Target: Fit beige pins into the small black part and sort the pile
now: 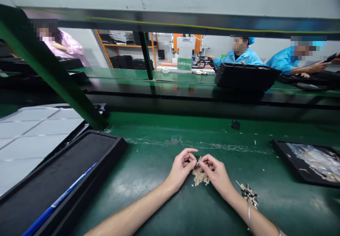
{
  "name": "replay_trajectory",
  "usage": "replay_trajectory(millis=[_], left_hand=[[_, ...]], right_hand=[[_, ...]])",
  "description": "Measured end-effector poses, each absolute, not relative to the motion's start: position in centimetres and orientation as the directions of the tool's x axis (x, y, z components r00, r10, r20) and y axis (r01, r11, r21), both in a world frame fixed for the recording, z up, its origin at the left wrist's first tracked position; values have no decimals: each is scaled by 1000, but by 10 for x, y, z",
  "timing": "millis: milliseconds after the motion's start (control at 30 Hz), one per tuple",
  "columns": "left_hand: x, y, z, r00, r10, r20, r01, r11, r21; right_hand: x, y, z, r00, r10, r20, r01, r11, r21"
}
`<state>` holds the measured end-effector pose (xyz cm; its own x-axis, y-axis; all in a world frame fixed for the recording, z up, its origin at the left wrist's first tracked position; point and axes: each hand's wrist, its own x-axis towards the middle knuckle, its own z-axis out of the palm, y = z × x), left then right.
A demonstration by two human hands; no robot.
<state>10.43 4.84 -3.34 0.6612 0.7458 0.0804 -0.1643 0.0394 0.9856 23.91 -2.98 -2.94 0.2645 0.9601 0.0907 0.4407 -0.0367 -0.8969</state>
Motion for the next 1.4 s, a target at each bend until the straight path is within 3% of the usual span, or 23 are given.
replay_trajectory(millis=[200,400,667,900,967,1033,1400], left_hand=[[102,49,-34,574,810,120,-120,-62,991],[103,44,-28,659,738,144,-3,-189,982],[103,46,-31,696,714,71,-10,-90,996],[104,48,-33,673,736,66,-93,-5,996],[104,49,-33,674,736,67,-102,3,995],[104,49,-33,673,737,68,-102,1,995],[105,47,-34,667,745,36,-22,-28,999]], right_hand=[[241,-31,-27,289,949,124,431,-13,-902],[238,-30,-23,264,951,160,513,2,-858],[242,-30,-14,307,939,152,654,-92,-751],[288,-40,39,169,986,10,863,-143,-484],[302,-47,50,142,982,-126,945,-172,-278],[310,-53,55,133,962,-239,971,-175,-164],[302,-51,56,158,928,-336,985,-172,-10]])
